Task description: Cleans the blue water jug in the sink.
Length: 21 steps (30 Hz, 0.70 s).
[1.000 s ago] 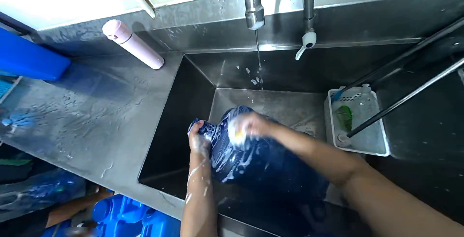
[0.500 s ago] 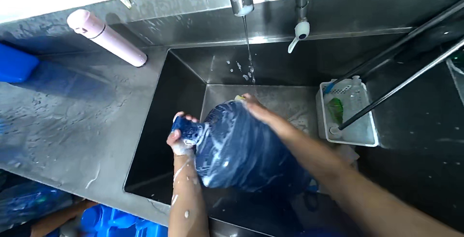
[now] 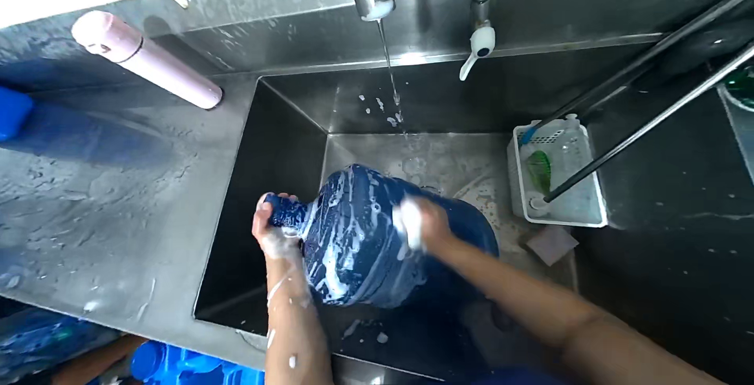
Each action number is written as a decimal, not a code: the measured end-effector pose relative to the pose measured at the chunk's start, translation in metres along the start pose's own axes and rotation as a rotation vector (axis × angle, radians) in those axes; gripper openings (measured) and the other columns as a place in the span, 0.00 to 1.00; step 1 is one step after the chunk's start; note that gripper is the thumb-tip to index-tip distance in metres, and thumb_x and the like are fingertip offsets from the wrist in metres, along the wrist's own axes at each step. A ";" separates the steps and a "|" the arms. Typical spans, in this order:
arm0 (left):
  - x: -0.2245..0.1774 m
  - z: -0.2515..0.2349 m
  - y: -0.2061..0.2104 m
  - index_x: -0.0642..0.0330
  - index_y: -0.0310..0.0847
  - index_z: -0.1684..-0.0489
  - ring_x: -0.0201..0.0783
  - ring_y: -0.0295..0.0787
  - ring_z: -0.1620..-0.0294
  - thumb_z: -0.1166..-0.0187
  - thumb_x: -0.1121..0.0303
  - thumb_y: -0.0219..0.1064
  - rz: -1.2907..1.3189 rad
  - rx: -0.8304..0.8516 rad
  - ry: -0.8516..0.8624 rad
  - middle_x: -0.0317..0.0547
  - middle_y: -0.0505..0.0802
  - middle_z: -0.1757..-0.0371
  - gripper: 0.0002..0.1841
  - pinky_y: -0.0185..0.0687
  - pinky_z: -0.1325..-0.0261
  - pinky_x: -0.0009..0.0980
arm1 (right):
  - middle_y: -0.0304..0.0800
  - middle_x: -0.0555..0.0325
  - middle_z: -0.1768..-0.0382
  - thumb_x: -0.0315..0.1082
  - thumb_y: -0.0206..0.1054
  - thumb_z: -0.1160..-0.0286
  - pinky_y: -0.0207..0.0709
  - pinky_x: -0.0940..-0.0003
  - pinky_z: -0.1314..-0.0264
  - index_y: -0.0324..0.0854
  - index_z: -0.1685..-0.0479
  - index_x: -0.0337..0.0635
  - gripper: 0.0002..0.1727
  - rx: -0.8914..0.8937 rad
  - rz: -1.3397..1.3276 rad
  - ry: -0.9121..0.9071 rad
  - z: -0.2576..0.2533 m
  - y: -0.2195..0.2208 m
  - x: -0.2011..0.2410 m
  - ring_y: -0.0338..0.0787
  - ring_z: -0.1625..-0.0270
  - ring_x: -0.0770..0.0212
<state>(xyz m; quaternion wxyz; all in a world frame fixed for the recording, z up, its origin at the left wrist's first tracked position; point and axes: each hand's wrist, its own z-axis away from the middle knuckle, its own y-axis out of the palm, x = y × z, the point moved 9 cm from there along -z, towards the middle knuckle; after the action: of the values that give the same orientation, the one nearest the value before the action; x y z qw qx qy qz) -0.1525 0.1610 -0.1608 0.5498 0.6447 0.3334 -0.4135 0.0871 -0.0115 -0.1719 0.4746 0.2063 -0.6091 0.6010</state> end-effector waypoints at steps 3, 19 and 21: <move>-0.008 0.014 0.052 0.42 0.90 0.46 0.34 0.94 0.52 0.44 0.48 0.83 0.062 0.478 -0.001 0.36 0.96 0.54 0.25 0.92 0.48 0.34 | 0.87 0.30 0.40 0.38 0.55 0.08 0.77 0.39 0.30 0.76 0.29 0.27 0.23 0.152 -0.219 0.002 -0.067 -0.015 0.013 0.88 0.36 0.37; -0.042 0.071 -0.081 0.84 0.80 0.45 0.72 0.83 0.40 0.09 0.63 0.56 -1.612 0.106 -0.479 0.83 0.86 0.47 0.23 0.69 0.36 0.70 | 0.79 0.34 0.24 0.36 0.64 0.17 0.59 0.26 0.20 0.80 0.26 0.38 0.23 -0.080 0.094 0.083 -0.028 -0.007 -0.073 0.75 0.20 0.33; -0.033 0.076 -0.081 0.81 0.82 0.44 0.76 0.83 0.39 0.09 0.59 0.58 -1.718 0.338 -0.596 0.83 0.87 0.47 0.24 0.68 0.34 0.72 | 0.80 0.31 0.26 0.41 0.56 0.11 0.67 0.28 0.24 0.78 0.25 0.34 0.24 -0.133 0.165 0.335 -0.056 -0.036 -0.149 0.79 0.23 0.31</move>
<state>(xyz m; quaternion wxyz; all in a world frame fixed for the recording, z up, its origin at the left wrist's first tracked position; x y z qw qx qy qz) -0.2511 0.1010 -0.1702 0.0160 0.1149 0.4772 -0.8711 0.2047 -0.0138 -0.2853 0.5310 0.0211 -0.5750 0.6221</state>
